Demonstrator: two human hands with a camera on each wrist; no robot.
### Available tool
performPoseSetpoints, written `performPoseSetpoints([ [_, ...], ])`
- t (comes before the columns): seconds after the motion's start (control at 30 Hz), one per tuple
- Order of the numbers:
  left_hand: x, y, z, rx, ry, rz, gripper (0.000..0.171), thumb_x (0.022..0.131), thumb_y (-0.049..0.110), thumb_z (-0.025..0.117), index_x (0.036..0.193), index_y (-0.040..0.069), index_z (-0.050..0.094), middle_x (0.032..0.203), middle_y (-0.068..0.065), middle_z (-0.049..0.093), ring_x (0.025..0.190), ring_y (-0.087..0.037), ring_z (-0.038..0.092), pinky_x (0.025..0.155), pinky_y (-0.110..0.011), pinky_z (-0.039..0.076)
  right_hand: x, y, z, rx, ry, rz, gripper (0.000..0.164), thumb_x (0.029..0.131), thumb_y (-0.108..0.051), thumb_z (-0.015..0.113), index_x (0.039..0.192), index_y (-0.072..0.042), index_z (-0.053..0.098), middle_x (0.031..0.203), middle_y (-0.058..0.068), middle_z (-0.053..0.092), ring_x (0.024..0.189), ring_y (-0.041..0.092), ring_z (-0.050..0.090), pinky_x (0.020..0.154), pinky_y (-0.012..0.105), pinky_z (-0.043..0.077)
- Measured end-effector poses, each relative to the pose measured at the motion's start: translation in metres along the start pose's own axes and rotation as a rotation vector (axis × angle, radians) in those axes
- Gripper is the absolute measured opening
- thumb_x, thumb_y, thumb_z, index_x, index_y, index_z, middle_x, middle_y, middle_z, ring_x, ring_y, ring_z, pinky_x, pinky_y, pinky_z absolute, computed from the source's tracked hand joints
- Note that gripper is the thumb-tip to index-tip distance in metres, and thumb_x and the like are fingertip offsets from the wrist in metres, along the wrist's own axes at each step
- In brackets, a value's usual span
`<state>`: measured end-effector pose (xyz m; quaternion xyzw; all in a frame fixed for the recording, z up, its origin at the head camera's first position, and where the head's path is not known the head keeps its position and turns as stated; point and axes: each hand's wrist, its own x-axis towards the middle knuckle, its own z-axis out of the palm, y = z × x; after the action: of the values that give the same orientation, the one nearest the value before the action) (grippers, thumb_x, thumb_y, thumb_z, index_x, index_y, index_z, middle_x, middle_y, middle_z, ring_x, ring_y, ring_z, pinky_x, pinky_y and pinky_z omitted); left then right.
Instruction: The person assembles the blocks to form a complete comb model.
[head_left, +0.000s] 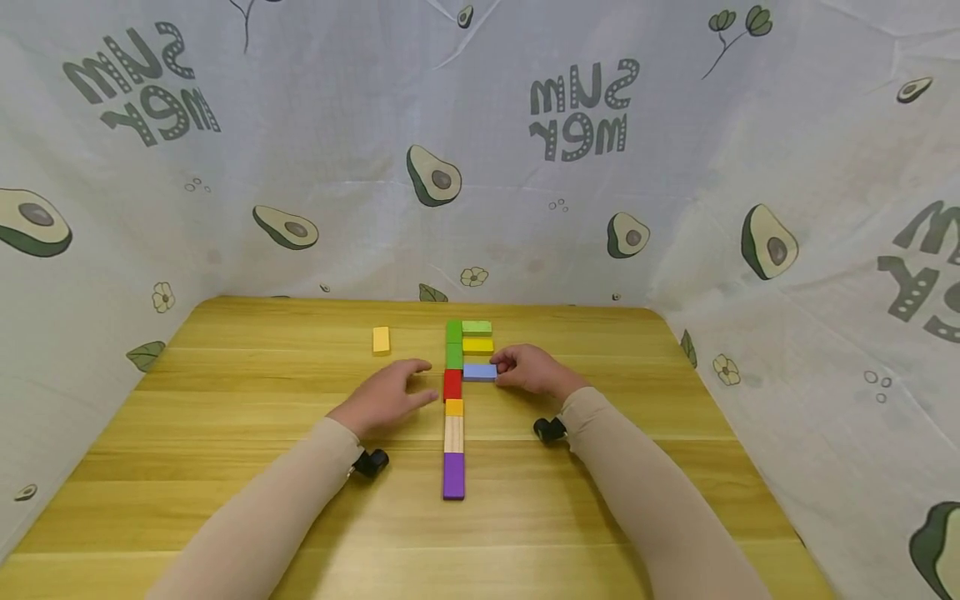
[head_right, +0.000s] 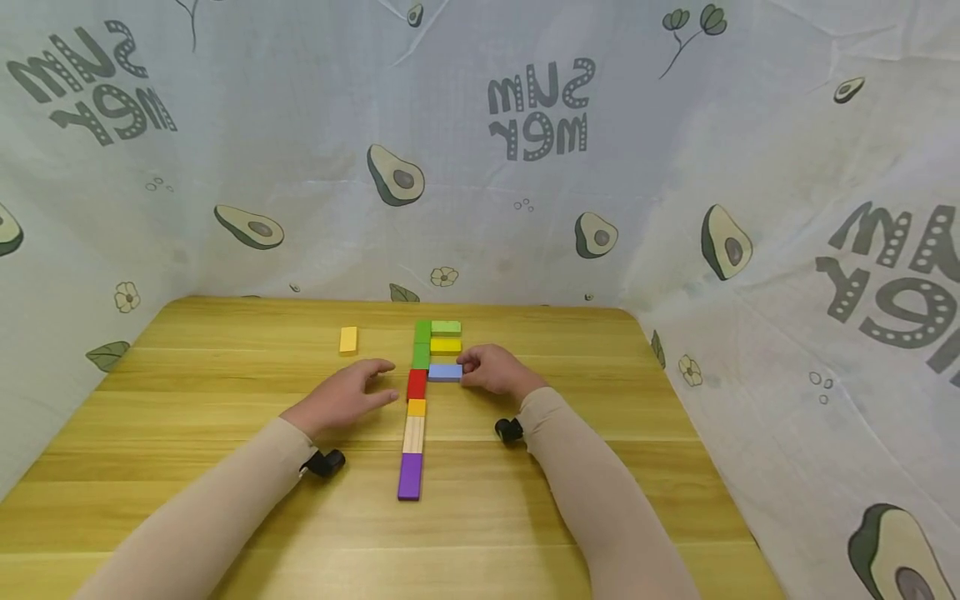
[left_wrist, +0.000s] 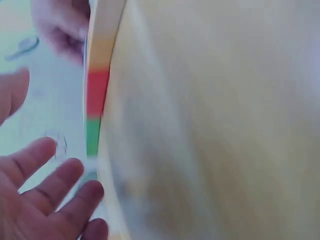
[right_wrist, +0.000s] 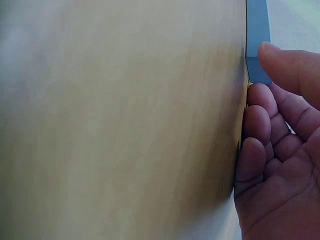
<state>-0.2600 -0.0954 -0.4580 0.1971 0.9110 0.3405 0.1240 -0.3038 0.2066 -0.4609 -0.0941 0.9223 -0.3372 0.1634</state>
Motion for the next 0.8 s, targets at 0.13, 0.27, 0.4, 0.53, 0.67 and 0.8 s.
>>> performPoseSetpoints([
  [0.13,0.008,-0.015,-0.02,0.038,0.109,-0.039,0.058,0.104,0.039,0.066,0.153,0.011,0.053,0.16,-0.013,0.051,0.151,-0.038,0.045,0.124,-0.056,0.036,-0.002,-0.001,-0.001,0.006,-0.001,0.0,0.035,0.096,-0.014,0.077,0.129,-0.004,0.07,0.108,0.008,0.068,0.098,0.021,0.058,0.093,0.032,0.052],
  [0.27,0.013,-0.03,-0.036,0.101,0.184,-0.085,0.057,0.105,0.034,0.065,0.152,0.004,0.053,0.158,-0.022,0.048,0.149,-0.044,0.043,0.123,-0.059,0.035,-0.001,-0.001,-0.001,-0.001,-0.002,-0.001,0.036,0.096,-0.015,0.078,0.129,-0.004,0.07,0.109,0.007,0.068,0.098,0.021,0.059,0.093,0.032,0.052],
  [0.4,0.016,-0.043,-0.044,0.13,0.183,-0.152,0.06,0.105,0.033,0.063,0.153,0.001,0.049,0.159,-0.027,0.044,0.146,-0.049,0.043,0.121,-0.062,0.037,0.001,0.002,0.0,0.008,-0.003,0.001,0.036,0.096,-0.014,0.078,0.129,-0.004,0.07,0.108,0.007,0.069,0.097,0.02,0.059,0.092,0.031,0.053],
  [0.53,0.018,-0.051,-0.044,0.13,0.148,-0.19,0.063,0.105,0.036,0.062,0.156,0.004,0.046,0.161,-0.027,0.04,0.148,-0.05,0.04,0.121,-0.063,0.036,0.002,0.002,0.0,0.023,-0.006,0.007,0.036,0.095,-0.013,0.078,0.129,-0.004,0.07,0.108,0.008,0.069,0.098,0.021,0.059,0.092,0.031,0.053],
  [0.67,0.02,-0.053,-0.044,0.158,0.118,-0.189,0.062,0.105,0.039,0.062,0.158,0.008,0.047,0.163,-0.026,0.039,0.15,-0.051,0.037,0.122,-0.064,0.034,0.003,0.002,0.0,0.023,-0.01,0.006,0.036,0.096,-0.013,0.077,0.129,-0.003,0.07,0.109,0.008,0.07,0.097,0.021,0.059,0.091,0.031,0.054],
  [0.8,0.025,-0.051,-0.045,0.2,0.093,-0.177,0.06,0.106,0.039,0.062,0.156,0.009,0.05,0.161,-0.026,0.044,0.149,-0.052,0.038,0.122,-0.064,0.033,0.004,0.002,-0.001,0.022,-0.006,0.012,0.036,0.096,-0.013,0.078,0.129,-0.003,0.07,0.11,0.008,0.07,0.098,0.021,0.06,0.092,0.031,0.054],
])
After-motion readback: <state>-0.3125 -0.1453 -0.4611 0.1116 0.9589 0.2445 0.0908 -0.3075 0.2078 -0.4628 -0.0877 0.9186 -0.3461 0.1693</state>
